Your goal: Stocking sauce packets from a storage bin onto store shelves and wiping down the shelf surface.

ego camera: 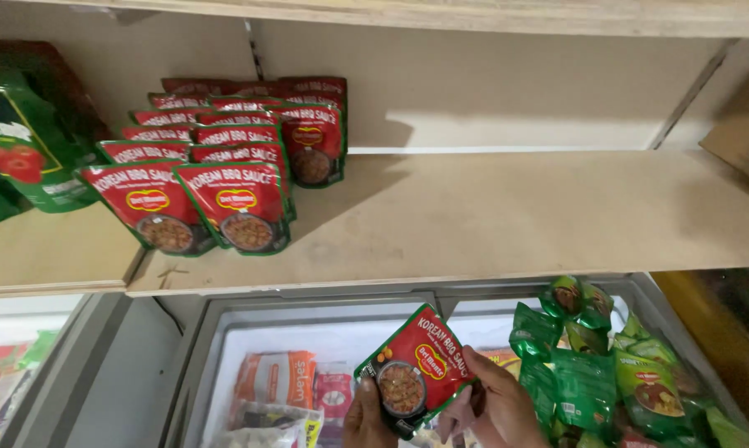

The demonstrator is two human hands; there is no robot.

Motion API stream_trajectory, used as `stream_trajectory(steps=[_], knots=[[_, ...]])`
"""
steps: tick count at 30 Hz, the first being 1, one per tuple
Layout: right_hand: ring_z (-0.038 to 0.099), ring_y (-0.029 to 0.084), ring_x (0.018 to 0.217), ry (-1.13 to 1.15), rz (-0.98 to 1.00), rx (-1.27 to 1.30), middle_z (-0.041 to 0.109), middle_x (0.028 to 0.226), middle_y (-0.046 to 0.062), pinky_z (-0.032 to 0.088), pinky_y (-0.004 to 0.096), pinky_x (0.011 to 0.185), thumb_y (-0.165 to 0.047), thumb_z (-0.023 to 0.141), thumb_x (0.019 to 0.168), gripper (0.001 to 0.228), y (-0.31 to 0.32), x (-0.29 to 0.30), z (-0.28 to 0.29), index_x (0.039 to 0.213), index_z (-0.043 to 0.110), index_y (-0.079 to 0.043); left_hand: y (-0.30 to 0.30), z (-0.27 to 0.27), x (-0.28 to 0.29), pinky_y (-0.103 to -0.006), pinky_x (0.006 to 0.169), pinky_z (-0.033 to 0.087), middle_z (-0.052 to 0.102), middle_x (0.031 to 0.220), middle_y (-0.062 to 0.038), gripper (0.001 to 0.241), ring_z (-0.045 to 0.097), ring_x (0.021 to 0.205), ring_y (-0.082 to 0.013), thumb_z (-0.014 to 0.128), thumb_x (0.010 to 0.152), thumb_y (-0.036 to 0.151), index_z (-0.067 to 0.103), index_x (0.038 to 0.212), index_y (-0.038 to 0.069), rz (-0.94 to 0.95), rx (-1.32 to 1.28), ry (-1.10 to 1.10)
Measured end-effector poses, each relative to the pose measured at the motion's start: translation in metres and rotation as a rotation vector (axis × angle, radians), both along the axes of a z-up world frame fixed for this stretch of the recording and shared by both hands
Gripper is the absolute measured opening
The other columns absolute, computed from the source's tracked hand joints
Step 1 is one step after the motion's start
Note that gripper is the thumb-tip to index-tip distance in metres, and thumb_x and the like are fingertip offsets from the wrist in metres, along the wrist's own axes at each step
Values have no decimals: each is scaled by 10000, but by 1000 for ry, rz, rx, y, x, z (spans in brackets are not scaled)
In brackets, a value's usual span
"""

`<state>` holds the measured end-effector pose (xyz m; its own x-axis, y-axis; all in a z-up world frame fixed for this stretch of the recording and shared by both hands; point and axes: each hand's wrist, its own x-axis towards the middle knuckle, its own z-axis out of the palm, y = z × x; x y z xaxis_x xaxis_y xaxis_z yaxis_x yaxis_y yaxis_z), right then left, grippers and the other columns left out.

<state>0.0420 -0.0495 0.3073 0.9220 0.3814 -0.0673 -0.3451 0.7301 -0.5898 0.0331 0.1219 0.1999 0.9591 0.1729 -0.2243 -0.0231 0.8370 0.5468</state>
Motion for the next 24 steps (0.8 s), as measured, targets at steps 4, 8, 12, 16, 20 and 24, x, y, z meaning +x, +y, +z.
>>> stream_trajectory(steps=[4,8,12,16,20,24], knots=[[736,191,769,212,-314,-475,808,855,132,583,360,719,-255,638,939,320,15,12,61,1002,747,40,44,51,-3,-433,897,632,806,1097,-202,494,779,998,-263,795,806,69,686,1277,-31,-242,311,-198],[673,112,742,-145,-265,-856,821,849,90,570,311,692,-266,658,933,360,13,38,99,1000,818,50,72,94,18,-392,964,609,807,1122,-181,533,763,1045,-224,862,755,-26,707,1264,-32,-429,398,-313],[631,80,725,-508,-177,-1136,779,780,64,569,278,667,-253,695,962,313,31,73,171,972,823,33,80,136,49,-379,955,614,812,1117,-156,512,762,1042,-200,859,759,-16,693,1242,-44,-386,473,-372],[684,76,738,-643,-181,-1283,817,819,26,585,257,692,-189,700,906,221,74,91,271,1010,804,-24,86,146,91,-360,893,632,828,1037,-139,639,789,976,-188,850,743,14,612,1335,37,-163,617,-284],[608,238,682,-415,-186,-1583,708,806,174,482,371,627,-190,575,1023,221,96,131,294,1112,723,-53,91,147,121,-354,803,659,816,980,-95,721,811,883,-180,875,739,148,581,1397,156,-33,962,-170],[658,124,860,-876,-294,-1268,735,919,59,542,260,798,-173,671,968,205,81,230,238,1061,769,-18,92,81,187,-394,757,619,831,924,-11,512,787,828,-184,898,774,284,695,1234,184,251,1574,-580]])
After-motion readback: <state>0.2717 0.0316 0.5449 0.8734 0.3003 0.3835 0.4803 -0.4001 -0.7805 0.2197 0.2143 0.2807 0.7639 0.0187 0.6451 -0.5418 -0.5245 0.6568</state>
